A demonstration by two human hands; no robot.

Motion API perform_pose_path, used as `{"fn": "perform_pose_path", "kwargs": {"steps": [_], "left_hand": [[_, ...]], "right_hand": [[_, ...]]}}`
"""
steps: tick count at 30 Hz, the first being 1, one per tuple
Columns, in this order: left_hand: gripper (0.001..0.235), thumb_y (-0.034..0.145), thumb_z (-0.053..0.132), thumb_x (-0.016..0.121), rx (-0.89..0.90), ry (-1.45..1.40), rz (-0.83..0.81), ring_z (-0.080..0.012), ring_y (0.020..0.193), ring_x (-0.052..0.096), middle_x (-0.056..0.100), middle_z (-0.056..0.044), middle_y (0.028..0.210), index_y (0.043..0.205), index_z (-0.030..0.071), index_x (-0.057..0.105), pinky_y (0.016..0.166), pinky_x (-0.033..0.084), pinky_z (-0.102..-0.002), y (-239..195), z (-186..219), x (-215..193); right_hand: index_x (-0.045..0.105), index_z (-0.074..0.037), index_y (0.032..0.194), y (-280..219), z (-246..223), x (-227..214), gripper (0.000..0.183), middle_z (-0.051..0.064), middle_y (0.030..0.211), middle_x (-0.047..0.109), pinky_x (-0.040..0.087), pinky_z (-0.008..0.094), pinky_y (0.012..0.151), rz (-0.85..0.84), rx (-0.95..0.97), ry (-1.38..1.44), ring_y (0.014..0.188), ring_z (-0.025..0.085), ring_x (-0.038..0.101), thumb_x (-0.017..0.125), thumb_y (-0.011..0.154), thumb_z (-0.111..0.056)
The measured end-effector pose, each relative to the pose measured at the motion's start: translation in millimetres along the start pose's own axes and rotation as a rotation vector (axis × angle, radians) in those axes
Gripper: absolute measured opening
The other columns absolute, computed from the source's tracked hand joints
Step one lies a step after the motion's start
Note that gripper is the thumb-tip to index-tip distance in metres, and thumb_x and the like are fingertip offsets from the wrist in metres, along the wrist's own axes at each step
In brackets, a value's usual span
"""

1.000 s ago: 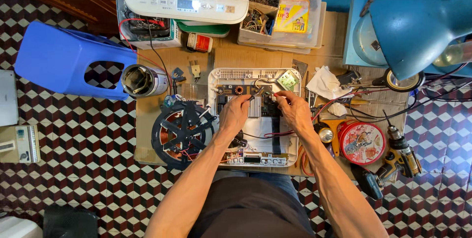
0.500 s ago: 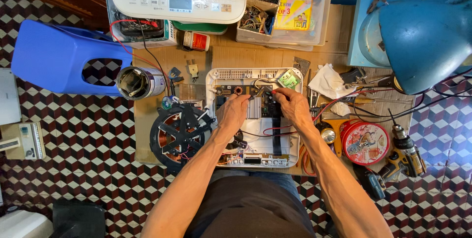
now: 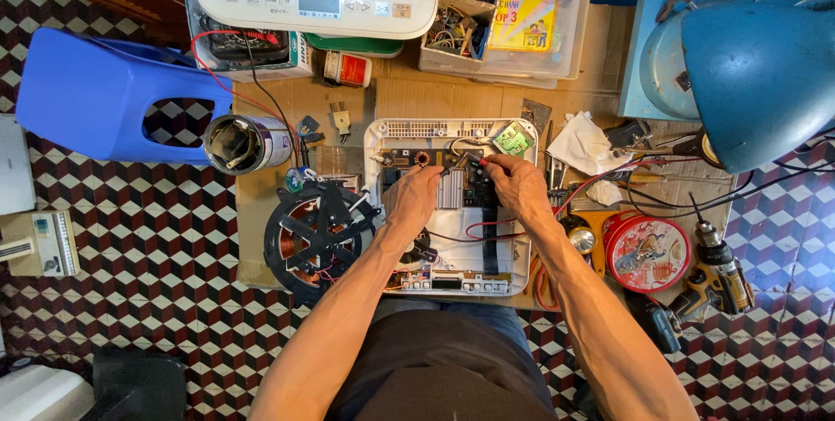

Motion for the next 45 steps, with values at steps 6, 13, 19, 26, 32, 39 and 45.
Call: {"fn": "perform_pose_path", "kwargs": {"steps": [6, 13, 19, 26, 32, 39, 45], "left_hand": [[0.025, 0.096, 0.021, 0.063, 0.035, 0.046, 0.054, -0.0360, 0.083, 0.072, 0.073, -0.014, 0.108, 0.115, 0.014, 0.076, 0.069, 0.058, -0.044, 1.9, 0.6, 1.0], [0.024, 0.098, 0.021, 0.061, -0.012, 0.035, 0.006, -0.0348, 0.079, 0.071, 0.074, -0.011, 0.101, 0.116, 0.014, 0.075, 0.067, 0.057, -0.044, 0.2, 4.9, -2.0], [0.026, 0.098, 0.020, 0.059, -0.076, -0.003, -0.045, -0.0296, 0.072, 0.070, 0.072, -0.009, 0.098, 0.118, 0.013, 0.073, 0.063, 0.056, -0.042, -0.6, 8.0, -5.1], [0.025, 0.098, 0.020, 0.060, -0.030, 0.016, -0.018, -0.0328, 0.080, 0.070, 0.072, -0.011, 0.102, 0.118, 0.013, 0.074, 0.068, 0.056, -0.043, -2.7, 12.0, -9.1], [0.026, 0.098, 0.021, 0.058, -0.083, 0.023, -0.070, -0.0336, 0.082, 0.072, 0.073, -0.010, 0.104, 0.119, 0.015, 0.073, 0.071, 0.056, -0.044, 1.9, -0.1, 5.3], [0.025, 0.097, 0.027, 0.059, -0.003, 0.093, -0.003, -0.0335, 0.097, 0.070, 0.074, -0.004, 0.110, 0.113, 0.021, 0.076, 0.080, 0.056, -0.045, 7.9, -4.9, 10.7], [0.028, 0.096, 0.028, 0.059, -0.004, 0.164, -0.075, -0.0347, 0.104, 0.070, 0.073, -0.006, 0.119, 0.119, 0.022, 0.074, 0.086, 0.057, -0.045, 21.9, -5.0, 12.3]], "right_hand": [[0.078, -0.010, 0.112, 2.2, -12.9, -2.3, 0.030, 0.017, 0.083, 0.074, 0.054, 0.039, 0.068, 0.084, -0.210, -0.128, 0.073, 0.029, 0.071, 0.063, 0.097, -0.030], [0.078, -0.013, 0.113, 5.5, -14.3, 0.9, 0.029, 0.019, 0.078, 0.073, 0.054, 0.042, 0.067, 0.036, -0.105, -0.192, 0.070, 0.032, 0.071, 0.059, 0.097, -0.028], [0.078, -0.013, 0.112, 9.2, -10.9, 3.8, 0.029, 0.019, 0.078, 0.073, 0.054, 0.043, 0.067, 0.037, -0.101, -0.232, 0.070, 0.032, 0.071, 0.059, 0.097, -0.028], [0.079, -0.012, 0.108, 10.9, -9.4, 8.5, 0.028, 0.019, 0.087, 0.075, 0.057, 0.042, 0.072, 0.082, -0.145, -0.221, 0.077, 0.033, 0.073, 0.060, 0.096, -0.028], [0.079, -0.014, 0.109, 9.2, -7.6, 5.6, 0.027, 0.020, 0.091, 0.074, 0.057, 0.044, 0.076, 0.075, -0.097, -0.234, 0.083, 0.036, 0.073, 0.060, 0.096, -0.029], [0.080, -0.017, 0.104, 5.4, -11.9, 3.9, 0.022, 0.021, 0.092, 0.073, 0.057, 0.049, 0.079, 0.157, -0.180, -0.257, 0.088, 0.041, 0.070, 0.065, 0.089, -0.025], [0.079, -0.013, 0.102, 7.7, -16.7, -0.1, 0.021, 0.023, 0.087, 0.072, 0.057, 0.049, 0.076, 0.204, -0.222, -0.197, 0.081, 0.041, 0.071, 0.064, 0.089, -0.019]]}}
Point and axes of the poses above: each hand's wrist, its own y-axis towards the middle knuckle, its own x-axis out of the palm, z = x × y, the point moved 7 cm from there along y, towards the middle knuckle
